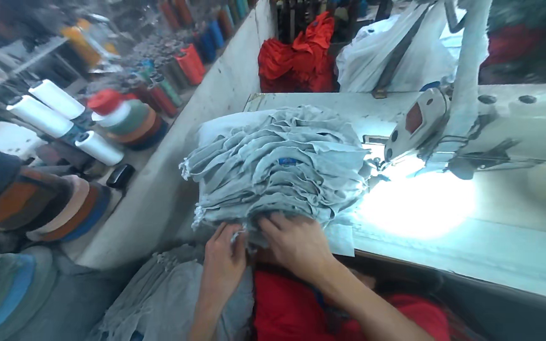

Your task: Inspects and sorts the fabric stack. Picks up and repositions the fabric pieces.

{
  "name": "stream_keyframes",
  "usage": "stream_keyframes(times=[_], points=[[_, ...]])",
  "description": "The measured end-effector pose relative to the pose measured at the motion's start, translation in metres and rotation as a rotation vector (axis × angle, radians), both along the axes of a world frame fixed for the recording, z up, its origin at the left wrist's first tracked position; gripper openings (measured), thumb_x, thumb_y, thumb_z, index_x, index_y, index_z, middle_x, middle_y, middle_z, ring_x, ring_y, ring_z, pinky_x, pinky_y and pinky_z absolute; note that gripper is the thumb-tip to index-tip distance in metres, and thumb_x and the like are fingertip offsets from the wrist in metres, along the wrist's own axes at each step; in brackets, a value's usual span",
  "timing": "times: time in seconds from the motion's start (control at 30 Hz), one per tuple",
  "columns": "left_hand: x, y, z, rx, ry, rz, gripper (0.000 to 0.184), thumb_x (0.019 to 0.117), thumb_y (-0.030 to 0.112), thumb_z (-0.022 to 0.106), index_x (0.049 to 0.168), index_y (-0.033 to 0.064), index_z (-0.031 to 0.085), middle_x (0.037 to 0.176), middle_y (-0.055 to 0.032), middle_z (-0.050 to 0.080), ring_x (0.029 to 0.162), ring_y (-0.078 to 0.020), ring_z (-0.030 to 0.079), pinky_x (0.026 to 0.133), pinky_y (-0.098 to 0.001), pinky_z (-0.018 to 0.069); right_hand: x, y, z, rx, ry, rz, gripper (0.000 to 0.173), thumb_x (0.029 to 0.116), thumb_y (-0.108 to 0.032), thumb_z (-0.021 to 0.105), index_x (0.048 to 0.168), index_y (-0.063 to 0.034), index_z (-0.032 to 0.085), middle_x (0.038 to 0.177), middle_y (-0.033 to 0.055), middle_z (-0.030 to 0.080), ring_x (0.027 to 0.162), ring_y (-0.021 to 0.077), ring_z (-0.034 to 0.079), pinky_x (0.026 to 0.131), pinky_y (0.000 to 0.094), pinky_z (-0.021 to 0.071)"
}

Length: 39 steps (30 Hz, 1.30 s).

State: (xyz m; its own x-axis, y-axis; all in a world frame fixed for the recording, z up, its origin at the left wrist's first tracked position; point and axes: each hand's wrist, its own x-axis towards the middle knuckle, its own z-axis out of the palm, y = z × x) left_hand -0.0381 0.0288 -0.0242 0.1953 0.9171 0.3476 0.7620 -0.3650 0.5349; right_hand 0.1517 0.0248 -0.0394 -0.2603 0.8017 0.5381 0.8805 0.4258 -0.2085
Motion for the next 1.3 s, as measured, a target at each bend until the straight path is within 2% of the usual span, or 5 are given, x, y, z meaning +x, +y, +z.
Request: stream_keyframes(times=[0.37, 0.67, 0.87, 1.07, 1.3], points=[[0.022, 0.014, -0.010, 0.145, 0.104, 0.073, 0.015, 0.0936, 0.013, 0.069, 0.097, 0.0002, 0.074, 0.102, -0.0156, 0.071, 0.089, -0.0230, 0.072, 0.081, -0.0368, 0.0607, 0.017, -0.017, 0.008, -0.043, 0.068, -0.084, 0.029, 0.0991, -0.035, 0.060, 0.119, -0.0191, 0.074, 0.089, 0.0038, 0.070, 0.061, 0.0225, 0.065, 0.049, 0.0397, 0.0535], [0.008, -0.003, -0.004, -0.020, -0.023, 0.047, 0.017, 0.0951, 0.019, 0.062, 0.097, 0.0073, 0.074, 0.096, -0.0036, 0.071, 0.087, -0.0070, 0.068, 0.079, -0.0236, 0.0577, -0.009, 0.003, -0.002, -0.026, 0.021, 0.036, 0.014, 0.0923, -0.016, 0.066, 0.104, -0.0193, 0.073, 0.086, 0.0044, 0.069, 0.061, 0.0235, 0.065, 0.050, 0.0407, 0.0534], [-0.013, -0.025, 0.016, -0.075, -0.215, -0.058, 0.014, 0.0949, 0.021, 0.070, 0.097, 0.0092, 0.076, 0.095, 0.0000, 0.070, 0.070, -0.0040, 0.069, 0.059, -0.0213, 0.0618, 0.003, -0.004, -0.001, 0.115, 0.125, -0.069, 0.026, 0.0989, -0.023, 0.060, 0.120, -0.0219, 0.075, 0.086, 0.0008, 0.069, 0.061, 0.0188, 0.063, 0.051, 0.0350, 0.0511], [0.004, -0.040, 0.066, -0.092, -0.221, -0.263, 0.014, 0.0985, 0.023, 0.068, 0.099, 0.0099, 0.075, 0.099, 0.0009, 0.072, 0.069, -0.0053, 0.069, 0.057, -0.0217, 0.0624, 0.008, -0.012, -0.005, -0.054, 0.365, 0.383, 0.022, 0.1032, -0.027, 0.057, 0.117, -0.0223, 0.073, 0.088, 0.0001, 0.070, 0.068, 0.0182, 0.067, 0.054, 0.0404, 0.0546], [0.001, -0.035, 0.105, -0.192, -0.268, -0.411, 0.006, 0.0953, 0.017, 0.073, 0.100, 0.0133, 0.073, 0.101, 0.0021, 0.070, 0.066, -0.0059, 0.068, 0.055, -0.0200, 0.0611, 0.038, -0.021, -0.015, -0.021, 0.461, 0.054, 0.027, 0.0993, -0.034, 0.064, 0.119, -0.0199, 0.075, 0.092, -0.0003, 0.072, 0.067, 0.0171, 0.068, 0.053, 0.0388, 0.0564]])
